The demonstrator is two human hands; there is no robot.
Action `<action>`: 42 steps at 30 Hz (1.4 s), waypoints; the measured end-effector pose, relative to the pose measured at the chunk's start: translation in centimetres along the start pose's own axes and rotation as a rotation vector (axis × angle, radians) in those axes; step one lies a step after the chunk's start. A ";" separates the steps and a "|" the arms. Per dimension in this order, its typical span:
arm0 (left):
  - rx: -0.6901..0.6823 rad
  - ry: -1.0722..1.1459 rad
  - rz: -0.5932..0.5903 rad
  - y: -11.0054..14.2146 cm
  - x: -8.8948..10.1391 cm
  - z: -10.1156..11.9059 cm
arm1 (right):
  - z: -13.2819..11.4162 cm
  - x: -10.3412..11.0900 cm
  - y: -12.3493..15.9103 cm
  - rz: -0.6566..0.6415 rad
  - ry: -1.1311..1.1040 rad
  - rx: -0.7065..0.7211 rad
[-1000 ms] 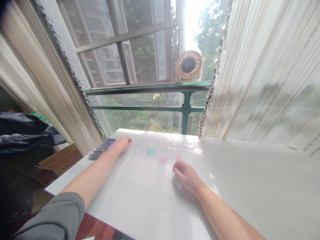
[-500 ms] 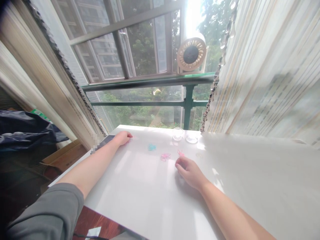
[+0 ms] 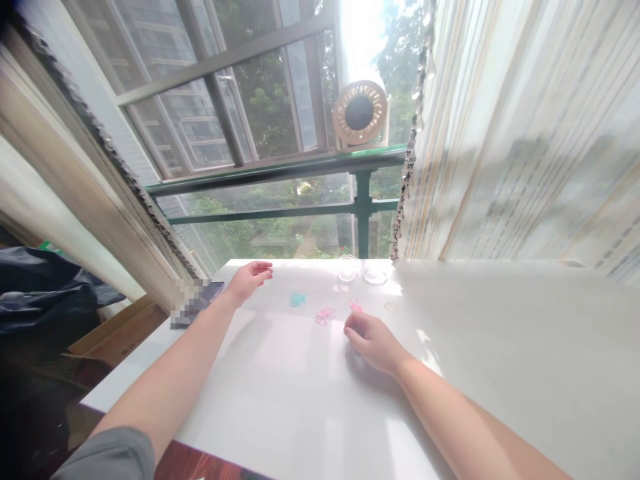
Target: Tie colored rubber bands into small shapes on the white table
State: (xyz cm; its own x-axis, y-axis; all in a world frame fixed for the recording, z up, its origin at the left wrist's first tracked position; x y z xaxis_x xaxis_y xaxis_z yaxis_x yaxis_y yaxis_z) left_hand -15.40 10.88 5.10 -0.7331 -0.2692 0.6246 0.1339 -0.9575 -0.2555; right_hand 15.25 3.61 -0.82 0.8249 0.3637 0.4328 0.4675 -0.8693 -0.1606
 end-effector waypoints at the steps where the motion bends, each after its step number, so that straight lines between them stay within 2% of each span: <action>1: -0.023 0.095 -0.019 0.3 -1.2 0.9 | 0.1 -0.1 0.0 -0.006 -0.008 -0.008; 4: -0.070 0.246 -0.052 1.0 -4.1 2.8 | 0.3 0.0 0.1 -0.009 -0.016 -0.022; 7: -0.073 0.236 -0.020 0.8 -5.2 2.7 | 0.2 0.0 0.1 -0.007 -0.009 -0.012; 10: -0.004 0.113 0.114 0.5 -3.3 0.3 | 0.1 0.0 0.1 -0.015 -0.016 -0.005; 16: 0.198 -0.084 0.366 2.6 3.6 -5.7 | 0.8 -0.1 0.1 -0.014 -0.045 -0.040; 18: 0.234 -0.098 0.391 3.2 4.5 -6.7 | 0.8 0.0 0.2 -0.012 -0.043 -0.044; 21: 0.241 -0.059 0.397 3.3 4.1 -7.2 | 0.5 0.2 0.3 -0.004 -0.028 -0.051; 23: 0.228 0.008 0.373 2.9 3.0 -7.0 | 0.4 0.2 0.3 -0.001 -0.022 -0.060; 26: 0.182 0.153 0.279 2.5 0.5 -5.7 | 0.3 0.2 0.3 -0.004 -0.009 -0.059; 30: 0.123 0.334 0.165 3.4 -3.3 -2.3 | 0.4 0.1 0.2 0.001 0.016 -0.042; 32: 0.139 0.596 0.070 4.4 -6.0 -0.4 | 0.3 0.1 0.2 0.002 0.028 -0.026; 34: 0.144 0.729 -0.063 5.8 -8.9 1.8 | 0.1 0.1 0.1 0.011 0.051 0.001; 38: 0.095 0.770 -0.310 8.8 -13.2 5.9 | -0.5 0.3 0.0 0.059 0.072 0.082; 42: 0.021 0.742 -0.427 10.4 -14.6 7.9 | -0.6 0.4 -0.1 0.084 0.059 0.106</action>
State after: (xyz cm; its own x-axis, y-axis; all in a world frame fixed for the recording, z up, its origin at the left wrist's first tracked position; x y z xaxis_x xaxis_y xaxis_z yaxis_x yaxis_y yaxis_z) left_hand 2.00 4.02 -0.83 -0.9693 0.2452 0.0175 -0.2457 -0.9651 -0.0901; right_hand 15.37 3.64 -0.12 0.8439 0.2685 0.4644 0.4311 -0.8546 -0.2895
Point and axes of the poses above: each hand's wrist, its own y-axis away from the middle knuckle, its own x-axis out of the back of the hand, z = x × y, the point moved 8 cm from there along -y, towards the middle knuckle, and after that the axes turned 1 degree about -x, right-handed, at the moved point
